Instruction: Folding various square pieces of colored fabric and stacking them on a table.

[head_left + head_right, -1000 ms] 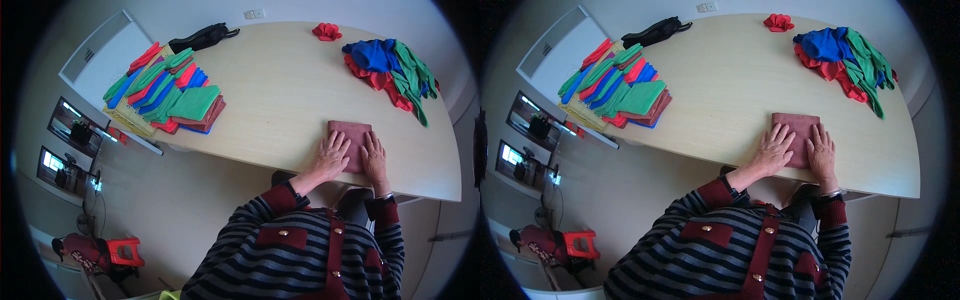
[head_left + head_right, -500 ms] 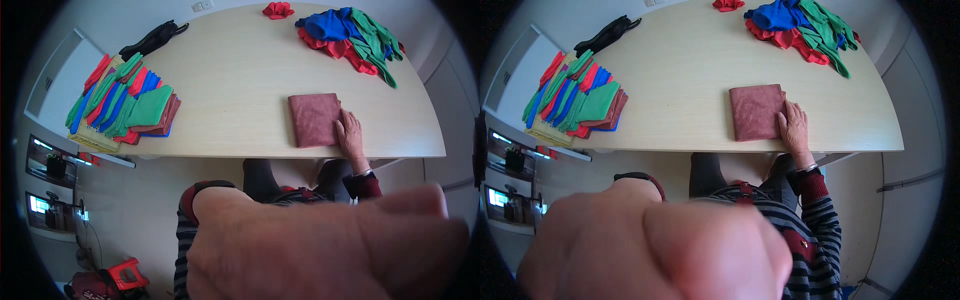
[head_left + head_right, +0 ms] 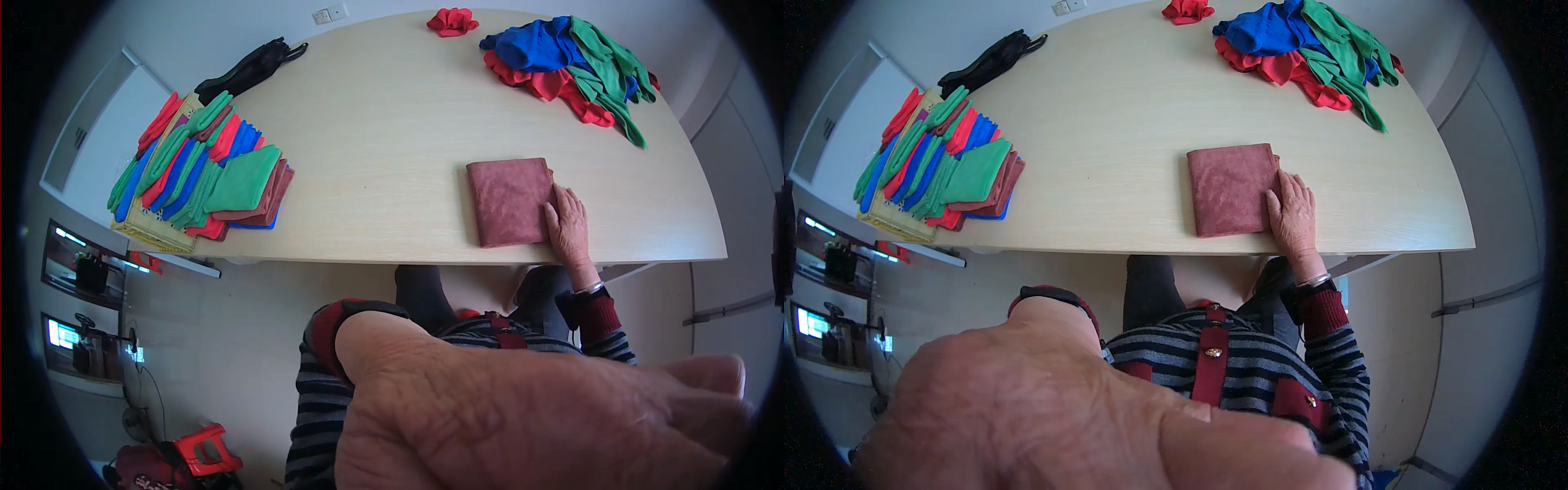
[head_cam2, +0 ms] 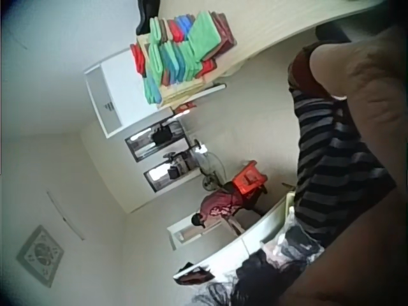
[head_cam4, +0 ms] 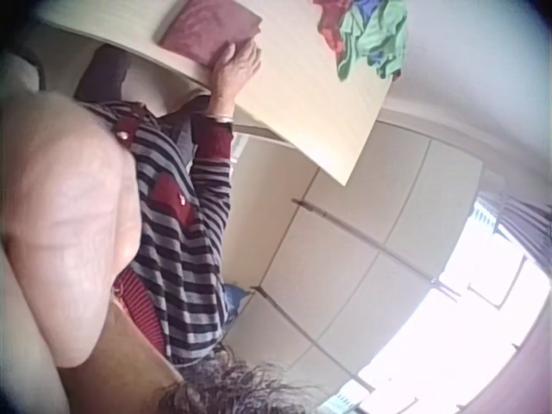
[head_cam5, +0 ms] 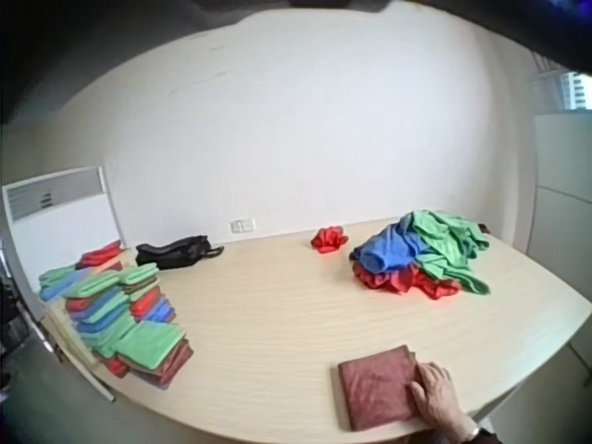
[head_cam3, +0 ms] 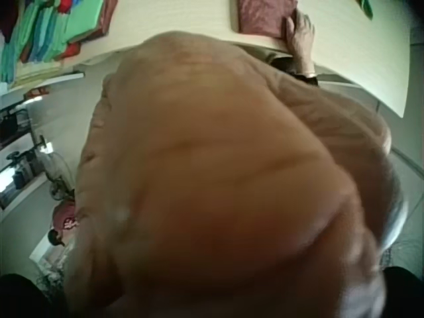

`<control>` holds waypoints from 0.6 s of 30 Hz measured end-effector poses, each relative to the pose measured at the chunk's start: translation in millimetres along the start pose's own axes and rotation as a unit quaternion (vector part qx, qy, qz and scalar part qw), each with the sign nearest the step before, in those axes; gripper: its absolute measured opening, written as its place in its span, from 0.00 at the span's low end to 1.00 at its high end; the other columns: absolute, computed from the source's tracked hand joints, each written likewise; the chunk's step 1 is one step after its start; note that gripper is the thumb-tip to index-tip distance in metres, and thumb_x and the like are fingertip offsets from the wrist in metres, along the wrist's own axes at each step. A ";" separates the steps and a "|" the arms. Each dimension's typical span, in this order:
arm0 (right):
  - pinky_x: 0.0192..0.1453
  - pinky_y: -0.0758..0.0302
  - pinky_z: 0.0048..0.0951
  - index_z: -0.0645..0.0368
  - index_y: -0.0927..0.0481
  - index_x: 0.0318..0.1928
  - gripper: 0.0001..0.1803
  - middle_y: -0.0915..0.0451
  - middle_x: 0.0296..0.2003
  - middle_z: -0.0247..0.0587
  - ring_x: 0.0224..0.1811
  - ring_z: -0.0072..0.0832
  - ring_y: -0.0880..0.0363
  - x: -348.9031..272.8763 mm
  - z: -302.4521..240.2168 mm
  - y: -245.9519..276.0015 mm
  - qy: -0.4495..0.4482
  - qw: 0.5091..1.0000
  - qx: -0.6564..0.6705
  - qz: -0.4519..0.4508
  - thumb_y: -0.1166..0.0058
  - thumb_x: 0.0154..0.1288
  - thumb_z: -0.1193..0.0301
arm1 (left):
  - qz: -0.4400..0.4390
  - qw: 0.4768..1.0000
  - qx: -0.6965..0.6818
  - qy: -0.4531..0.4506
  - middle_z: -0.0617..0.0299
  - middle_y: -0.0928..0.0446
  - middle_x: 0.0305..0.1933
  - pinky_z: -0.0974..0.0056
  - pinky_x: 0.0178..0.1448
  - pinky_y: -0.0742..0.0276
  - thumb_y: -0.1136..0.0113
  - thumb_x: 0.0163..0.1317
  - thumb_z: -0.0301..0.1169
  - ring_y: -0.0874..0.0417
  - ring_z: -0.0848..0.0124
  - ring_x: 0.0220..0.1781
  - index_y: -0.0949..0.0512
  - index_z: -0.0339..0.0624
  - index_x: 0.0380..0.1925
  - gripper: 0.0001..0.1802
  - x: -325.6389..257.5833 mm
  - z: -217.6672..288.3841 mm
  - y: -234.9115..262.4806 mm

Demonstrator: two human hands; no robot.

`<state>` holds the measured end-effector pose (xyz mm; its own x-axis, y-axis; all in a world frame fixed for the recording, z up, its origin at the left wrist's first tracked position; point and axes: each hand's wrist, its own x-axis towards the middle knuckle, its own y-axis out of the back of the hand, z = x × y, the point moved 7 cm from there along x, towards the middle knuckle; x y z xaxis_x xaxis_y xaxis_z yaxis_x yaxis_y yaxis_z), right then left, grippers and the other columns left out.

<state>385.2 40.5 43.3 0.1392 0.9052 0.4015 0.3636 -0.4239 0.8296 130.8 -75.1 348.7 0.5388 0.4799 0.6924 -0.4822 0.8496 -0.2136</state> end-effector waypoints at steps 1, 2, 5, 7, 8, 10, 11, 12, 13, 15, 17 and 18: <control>0.78 0.44 0.44 0.61 0.32 0.70 0.29 0.29 0.67 0.51 0.73 0.49 0.37 -0.2 -0.3 0.1 0.000 1.000 0.001 0.002 0.57 0.77 0.56 | 0.002 1.000 0.005 0.006 0.59 0.20 0.40 0.67 0.49 0.25 0.48 0.73 0.39 0.22 0.70 0.43 0.20 0.36 0.49 0.18 -0.2 1.9 -1.5; 0.78 0.45 0.44 0.61 0.32 0.69 0.29 0.28 0.66 0.52 0.73 0.48 0.38 -2.4 -1.2 0.0 0.000 1.000 0.006 0.001 0.56 0.76 0.56 | 0.004 1.000 0.010 0.012 0.59 0.20 0.40 0.67 0.49 0.25 0.48 0.73 0.39 0.23 0.70 0.43 0.20 0.36 0.50 0.18 -2.7 3.1 -6.2; 0.78 0.46 0.45 0.62 0.32 0.69 0.30 0.28 0.65 0.53 0.73 0.48 0.38 -4.5 -2.7 -0.2 0.001 1.000 0.016 -0.001 0.55 0.75 0.56 | 0.014 0.999 0.024 0.029 0.60 0.21 0.39 0.67 0.49 0.25 0.48 0.73 0.39 0.23 0.70 0.42 0.20 0.37 0.50 0.18 2.2 2.5 -11.3; 0.78 0.46 0.46 0.62 0.32 0.69 0.30 0.28 0.65 0.53 0.73 0.48 0.38 -1.7 -3.3 -0.2 0.003 1.000 0.018 0.005 0.55 0.75 0.56 | 0.023 0.998 0.035 0.041 0.60 0.21 0.39 0.67 0.49 0.25 0.48 0.73 0.39 0.23 0.71 0.42 0.20 0.38 0.51 0.18 1.9 3.9 -14.7; 0.78 0.46 0.46 0.61 0.32 0.69 0.30 0.28 0.65 0.53 0.73 0.48 0.37 -1.6 -2.3 -0.4 0.001 1.000 0.018 0.007 0.55 0.75 0.56 | 0.027 0.998 0.039 0.047 0.60 0.21 0.39 0.67 0.49 0.25 0.48 0.73 0.39 0.23 0.71 0.42 0.20 0.38 0.51 0.18 1.3 8.3 -11.7; 0.78 0.46 0.46 0.61 0.32 0.69 0.30 0.28 0.65 0.53 0.73 0.48 0.37 -2.2 -0.6 -1.6 0.001 1.000 0.016 0.007 0.55 0.75 0.56 | 0.036 0.996 0.047 0.060 0.61 0.21 0.38 0.67 0.49 0.25 0.48 0.73 0.39 0.23 0.71 0.41 0.21 0.39 0.51 0.17 4.9 9.4 -9.2; 0.78 0.46 0.46 0.61 0.32 0.69 0.30 0.28 0.65 0.53 0.73 0.48 0.37 -3.0 0.0 -1.8 0.001 1.000 0.014 0.008 0.55 0.75 0.56 | 0.040 0.996 0.052 0.066 0.61 0.21 0.38 0.67 0.49 0.25 0.48 0.73 0.39 0.23 0.71 0.41 0.21 0.39 0.51 0.17 5.4 10.2 -9.3; 0.78 0.46 0.46 0.61 0.32 0.69 0.30 0.28 0.65 0.52 0.73 0.48 0.37 -3.7 0.4 -1.9 0.001 1.000 0.012 0.008 0.55 0.75 0.56 | 0.045 0.995 0.056 0.072 0.61 0.21 0.38 0.67 0.49 0.25 0.48 0.73 0.39 0.23 0.71 0.41 0.21 0.39 0.52 0.17 7.2 9.3 -10.4; 0.78 0.46 0.46 0.61 0.32 0.69 0.30 0.28 0.65 0.52 0.73 0.48 0.37 -3.7 -0.2 -1.8 0.002 1.000 0.013 0.008 0.55 0.75 0.56 | 0.049 0.994 0.062 0.078 0.61 0.21 0.38 0.67 0.49 0.25 0.48 0.73 0.39 0.23 0.71 0.41 0.21 0.40 0.52 0.17 8.2 11.1 -10.1; 0.78 0.46 0.46 0.61 0.32 0.69 0.30 0.28 0.65 0.52 0.73 0.48 0.37 -4.9 -0.6 -1.5 0.001 1.000 0.013 0.008 0.55 0.75 0.56 | 0.058 0.992 0.073 0.088 0.62 0.22 0.38 0.67 0.49 0.25 0.48 0.73 0.39 0.24 0.71 0.41 0.21 0.40 0.52 0.17 10.2 12.4 -11.6; 0.78 0.46 0.46 0.61 0.32 0.69 0.30 0.28 0.65 0.52 0.73 0.48 0.38 -3.0 -0.5 -2.1 0.000 1.000 0.013 0.008 0.55 0.75 0.56 | 0.067 0.989 0.082 0.099 0.62 0.22 0.37 0.67 0.49 0.25 0.48 0.73 0.39 0.24 0.71 0.40 0.21 0.41 0.52 0.17 10.9 16.0 -10.5; 0.78 0.46 0.46 0.61 0.32 0.69 0.30 0.28 0.65 0.52 0.73 0.48 0.38 -2.4 -1.2 -2.1 0.001 1.000 0.013 0.009 0.55 0.75 0.56 | 0.072 0.988 0.086 0.105 0.62 0.22 0.37 0.67 0.49 0.25 0.48 0.73 0.39 0.24 0.72 0.40 0.21 0.41 0.53 0.17 8.5 22.3 -7.3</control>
<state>383.0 39.1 41.0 0.1442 0.8977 0.4163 0.3847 -0.4384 0.8123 123.5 -82.0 371.5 0.5789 0.6439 0.5004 -0.6650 0.7279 -0.1672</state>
